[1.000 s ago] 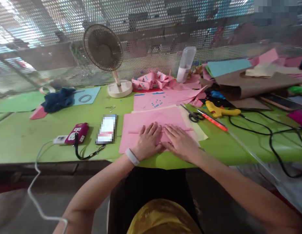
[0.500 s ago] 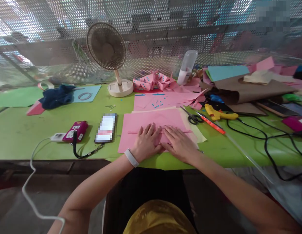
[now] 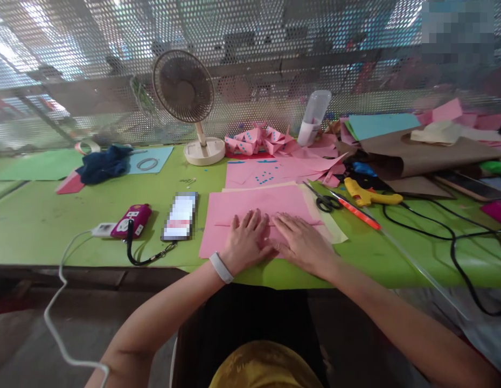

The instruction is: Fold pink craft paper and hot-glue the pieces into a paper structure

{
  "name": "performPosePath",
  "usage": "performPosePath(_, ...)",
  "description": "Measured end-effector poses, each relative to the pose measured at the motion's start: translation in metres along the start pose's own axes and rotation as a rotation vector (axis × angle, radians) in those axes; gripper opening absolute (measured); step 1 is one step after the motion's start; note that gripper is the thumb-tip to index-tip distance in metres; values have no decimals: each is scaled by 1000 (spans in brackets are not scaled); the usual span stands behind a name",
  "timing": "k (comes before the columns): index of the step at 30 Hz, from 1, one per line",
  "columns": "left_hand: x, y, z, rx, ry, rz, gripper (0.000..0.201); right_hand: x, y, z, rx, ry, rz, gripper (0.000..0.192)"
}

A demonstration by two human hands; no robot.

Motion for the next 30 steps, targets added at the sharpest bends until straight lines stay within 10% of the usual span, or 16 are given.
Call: performPosePath(30,1,-1,1,119,-16,34,69,12,1,-17,87,-44,-22,102)
Point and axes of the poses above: each hand's wrist, its own x-axis towards the middle knuckle, its own y-axis out of the back of the hand, z = x × y, the point moved 9 cm from there along x, towards the middle knuckle, and after that the axes turned 7 degrees about x, right-handed, at the moved point
